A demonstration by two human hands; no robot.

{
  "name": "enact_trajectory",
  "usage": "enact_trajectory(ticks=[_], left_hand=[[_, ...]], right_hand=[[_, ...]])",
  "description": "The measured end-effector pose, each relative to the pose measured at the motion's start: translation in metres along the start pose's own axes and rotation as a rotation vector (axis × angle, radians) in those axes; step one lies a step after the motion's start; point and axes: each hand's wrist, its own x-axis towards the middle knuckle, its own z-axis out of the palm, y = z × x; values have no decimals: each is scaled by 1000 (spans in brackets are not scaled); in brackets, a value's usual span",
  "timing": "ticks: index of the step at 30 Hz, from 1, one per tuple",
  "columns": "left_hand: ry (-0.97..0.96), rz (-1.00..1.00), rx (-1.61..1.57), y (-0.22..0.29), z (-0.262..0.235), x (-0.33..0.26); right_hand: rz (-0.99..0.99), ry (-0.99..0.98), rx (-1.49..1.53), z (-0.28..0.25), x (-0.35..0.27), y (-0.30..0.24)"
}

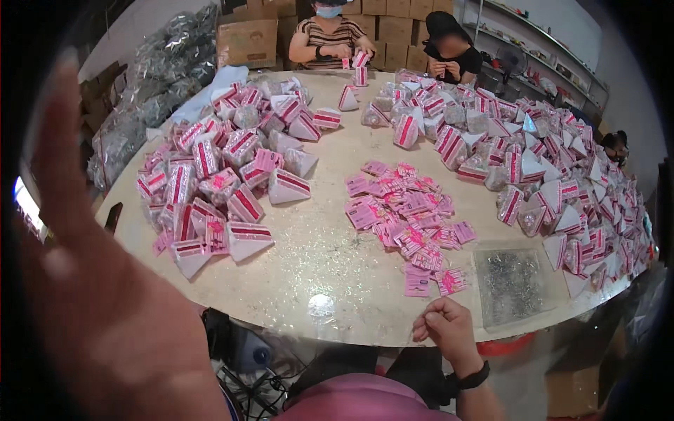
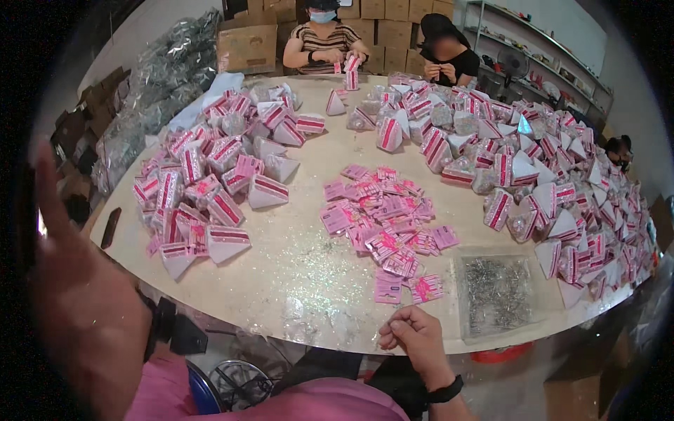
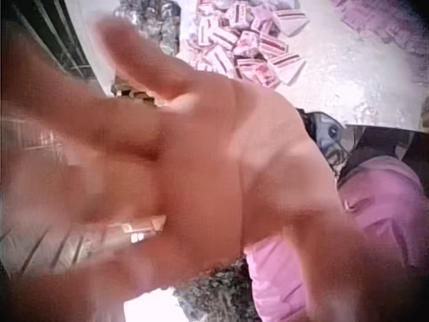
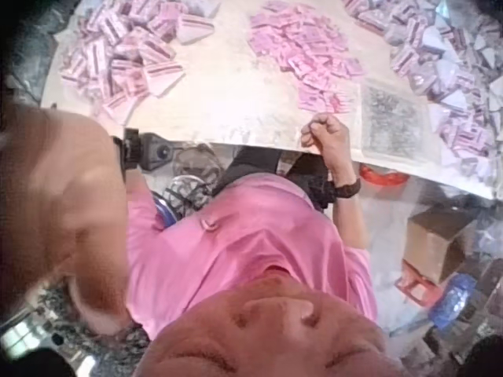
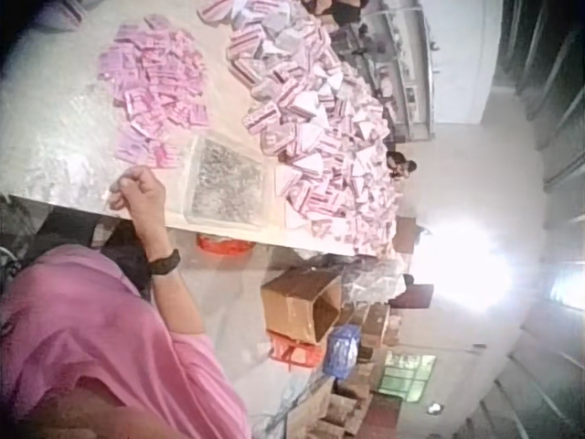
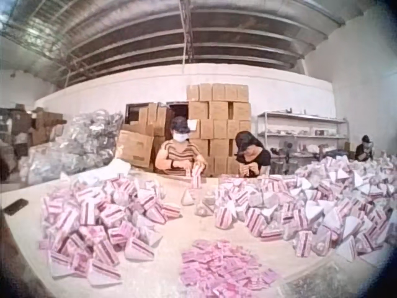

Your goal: Packaging small decorative items into pink triangular boxes at a factory workbench.

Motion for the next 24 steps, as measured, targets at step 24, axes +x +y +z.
enact_trajectory(ticks=[24], left_hand=[[236, 132, -108, -7, 20, 41]], right_hand=[[-31, 28, -42, -2, -7, 5]])
